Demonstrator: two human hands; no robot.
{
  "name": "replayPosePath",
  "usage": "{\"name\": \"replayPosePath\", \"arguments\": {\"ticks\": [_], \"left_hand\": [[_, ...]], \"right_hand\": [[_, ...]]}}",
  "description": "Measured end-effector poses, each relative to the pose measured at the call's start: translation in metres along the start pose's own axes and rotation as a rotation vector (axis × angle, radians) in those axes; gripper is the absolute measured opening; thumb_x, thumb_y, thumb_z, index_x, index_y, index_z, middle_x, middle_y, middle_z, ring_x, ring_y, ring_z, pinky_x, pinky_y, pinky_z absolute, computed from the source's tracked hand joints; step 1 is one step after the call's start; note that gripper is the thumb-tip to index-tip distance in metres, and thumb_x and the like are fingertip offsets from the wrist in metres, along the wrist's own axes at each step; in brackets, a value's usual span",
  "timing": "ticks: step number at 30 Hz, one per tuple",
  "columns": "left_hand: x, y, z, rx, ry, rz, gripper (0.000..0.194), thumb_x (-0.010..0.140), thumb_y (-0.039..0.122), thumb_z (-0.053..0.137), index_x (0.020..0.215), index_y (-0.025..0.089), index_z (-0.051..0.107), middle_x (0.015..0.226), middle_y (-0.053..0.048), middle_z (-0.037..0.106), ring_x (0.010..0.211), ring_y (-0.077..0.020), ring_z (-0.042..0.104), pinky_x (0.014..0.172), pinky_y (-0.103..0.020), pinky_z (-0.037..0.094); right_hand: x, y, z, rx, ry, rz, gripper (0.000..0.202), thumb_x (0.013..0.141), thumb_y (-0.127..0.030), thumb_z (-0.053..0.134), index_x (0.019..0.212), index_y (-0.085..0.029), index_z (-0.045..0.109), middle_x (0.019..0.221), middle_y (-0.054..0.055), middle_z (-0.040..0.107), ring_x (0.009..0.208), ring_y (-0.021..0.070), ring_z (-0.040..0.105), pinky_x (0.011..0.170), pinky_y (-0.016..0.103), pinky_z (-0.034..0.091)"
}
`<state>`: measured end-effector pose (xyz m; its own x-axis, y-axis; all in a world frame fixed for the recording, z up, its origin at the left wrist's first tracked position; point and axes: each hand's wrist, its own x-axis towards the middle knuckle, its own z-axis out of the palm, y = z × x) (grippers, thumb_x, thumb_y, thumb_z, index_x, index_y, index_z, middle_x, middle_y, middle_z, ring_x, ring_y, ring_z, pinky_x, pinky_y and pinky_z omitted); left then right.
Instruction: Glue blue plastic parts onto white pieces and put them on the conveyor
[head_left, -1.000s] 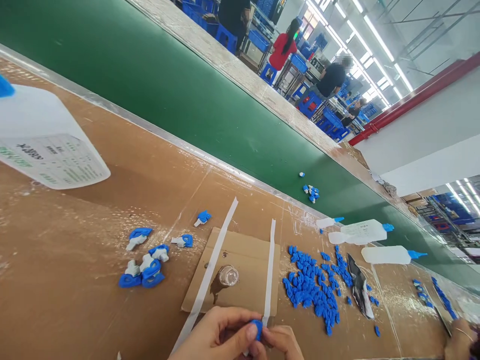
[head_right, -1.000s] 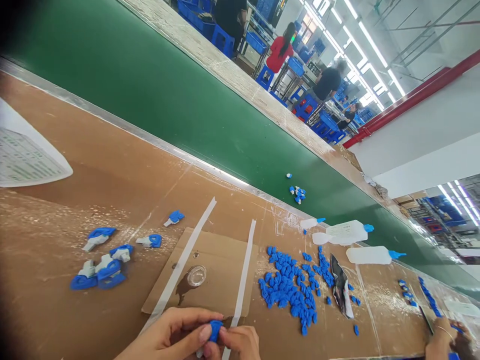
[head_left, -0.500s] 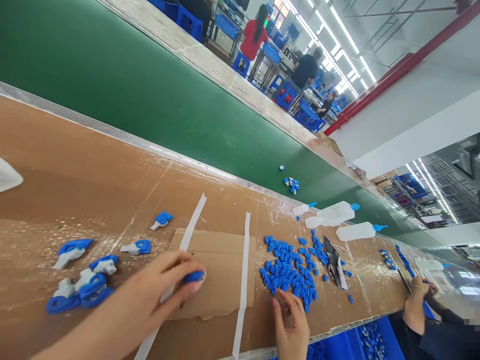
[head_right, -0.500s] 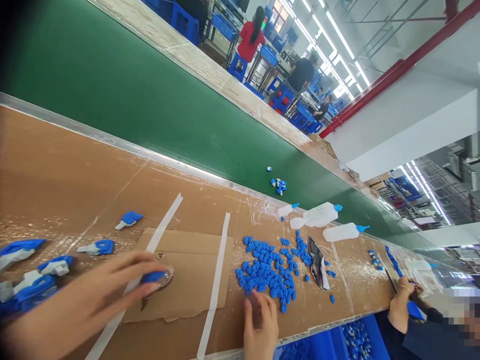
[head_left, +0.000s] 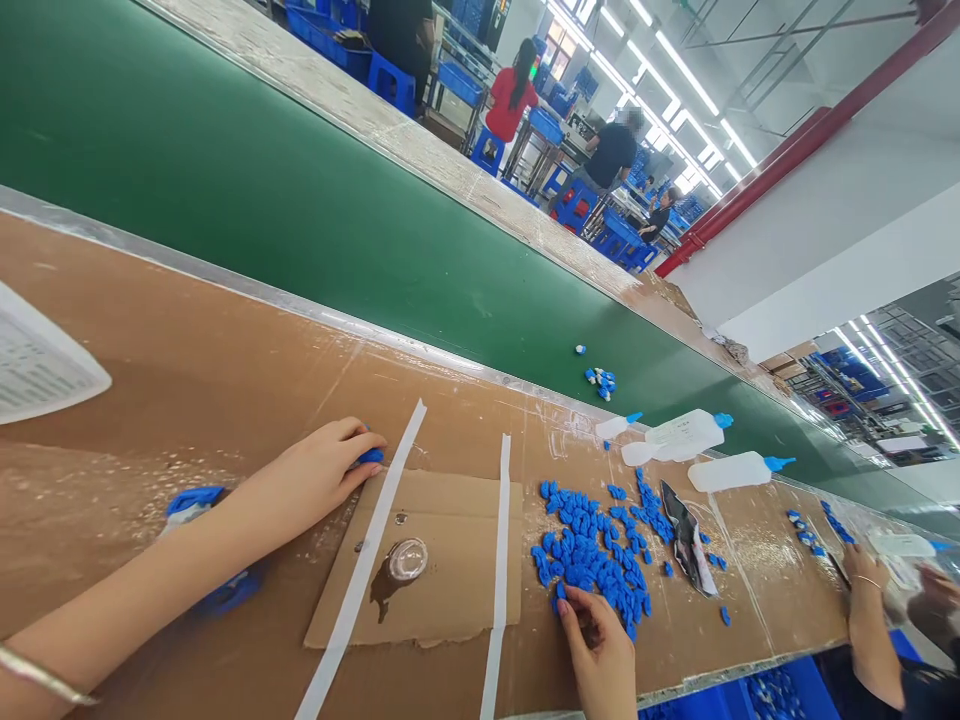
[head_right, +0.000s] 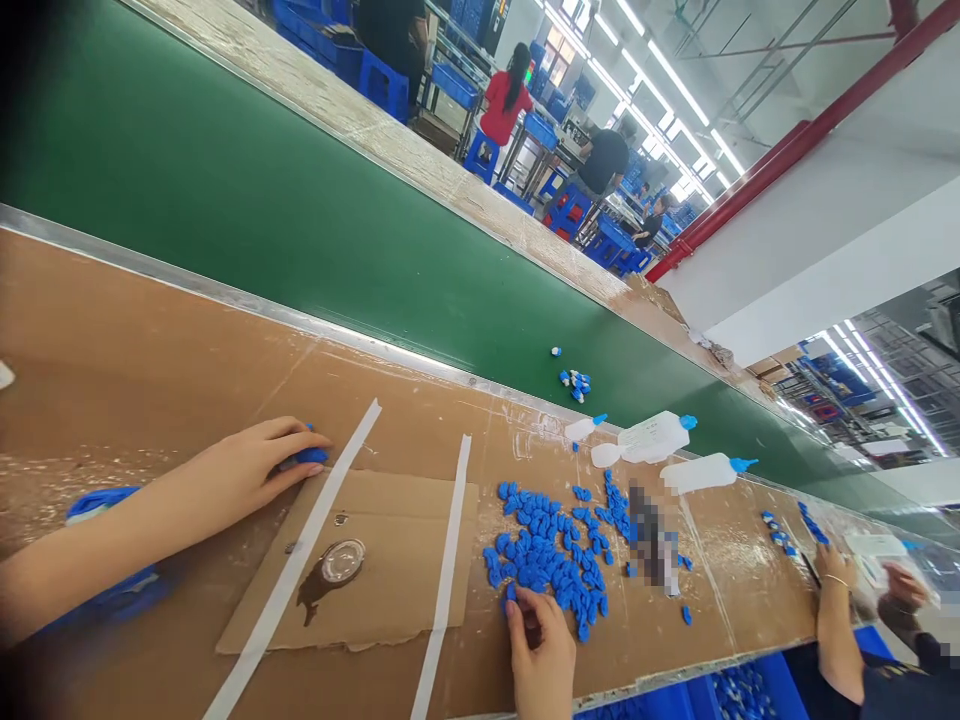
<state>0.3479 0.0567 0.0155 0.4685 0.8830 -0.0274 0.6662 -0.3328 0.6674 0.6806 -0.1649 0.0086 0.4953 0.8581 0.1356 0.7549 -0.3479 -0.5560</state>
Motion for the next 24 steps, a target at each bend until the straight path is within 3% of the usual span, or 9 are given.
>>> {"name": "replayPosePath", "arguments": {"ticks": [5,10,13,16,20,24], "left_hand": [[-0.012,-0.001,-0.018,0.037,0.077,0.078,0.048,0.088,0.043,0.032,0.109,0.018,0.066,0.119,-0.016,0.065,0.106,-0.0302,0.064,0.091,-0.040,0.052],[-0.049,-0.017,-0.038,0.159,-0.080,0.083,0.037,0.090,0.034,0.038,0.096,0.023,0.072,0.089,-0.008,0.073,0.088,-0.0267,0.067,0.079,-0.038,0.054],[-0.060,-0.019,-0.037,0.246,-0.102,0.009,0.032,0.087,0.034,0.046,0.104,0.023,0.072,0.097,-0.009,0.073,0.093,-0.0289,0.066,0.082,-0.041,0.053],[-0.055,-0.013,-0.029,0.249,-0.080,-0.060,0.031,0.087,0.029,0.048,0.107,0.021,0.070,0.106,-0.011,0.071,0.100,-0.0303,0.064,0.087,-0.044,0.050],[-0.041,-0.006,-0.024,0.199,-0.071,-0.067,0.021,0.080,0.019,0.048,0.087,0.018,0.068,0.095,-0.014,0.071,0.094,-0.0325,0.063,0.083,-0.045,0.048],[-0.045,0.001,-0.024,0.079,-0.078,-0.028,0.016,0.081,0.020,0.047,0.086,0.021,0.062,0.086,-0.006,0.071,0.082,-0.0243,0.065,0.075,-0.034,0.050]], "right_hand": [[0.012,0.003,-0.006,0.010,-0.108,0.000,0.048,0.075,-0.066,0.062,0.080,-0.022,0.079,0.070,0.007,0.074,0.061,0.0208,0.069,0.059,0.028,0.057],[0.026,0.003,-0.008,-0.006,-0.167,0.033,0.040,0.068,-0.059,0.063,0.073,-0.023,0.078,0.067,0.006,0.074,0.061,0.0226,0.070,0.061,0.031,0.059],[0.031,-0.001,-0.011,-0.011,-0.170,0.001,0.039,0.067,-0.059,0.064,0.071,-0.023,0.076,0.065,0.006,0.074,0.057,0.0221,0.069,0.059,0.031,0.059],[0.033,-0.009,-0.015,-0.019,-0.138,-0.072,0.044,0.070,-0.066,0.064,0.069,-0.024,0.076,0.067,0.007,0.075,0.061,0.0235,0.071,0.059,0.031,0.060],[0.025,-0.038,-0.011,0.017,-0.178,-0.254,0.034,0.081,-0.056,0.065,0.082,-0.023,0.077,0.074,0.006,0.076,0.066,0.0211,0.072,0.064,0.027,0.060],[0.009,-0.091,0.016,0.055,-0.304,-0.418,0.022,0.093,-0.040,0.058,0.097,-0.025,0.074,0.082,0.004,0.076,0.074,0.0181,0.072,0.069,0.024,0.057]]}}
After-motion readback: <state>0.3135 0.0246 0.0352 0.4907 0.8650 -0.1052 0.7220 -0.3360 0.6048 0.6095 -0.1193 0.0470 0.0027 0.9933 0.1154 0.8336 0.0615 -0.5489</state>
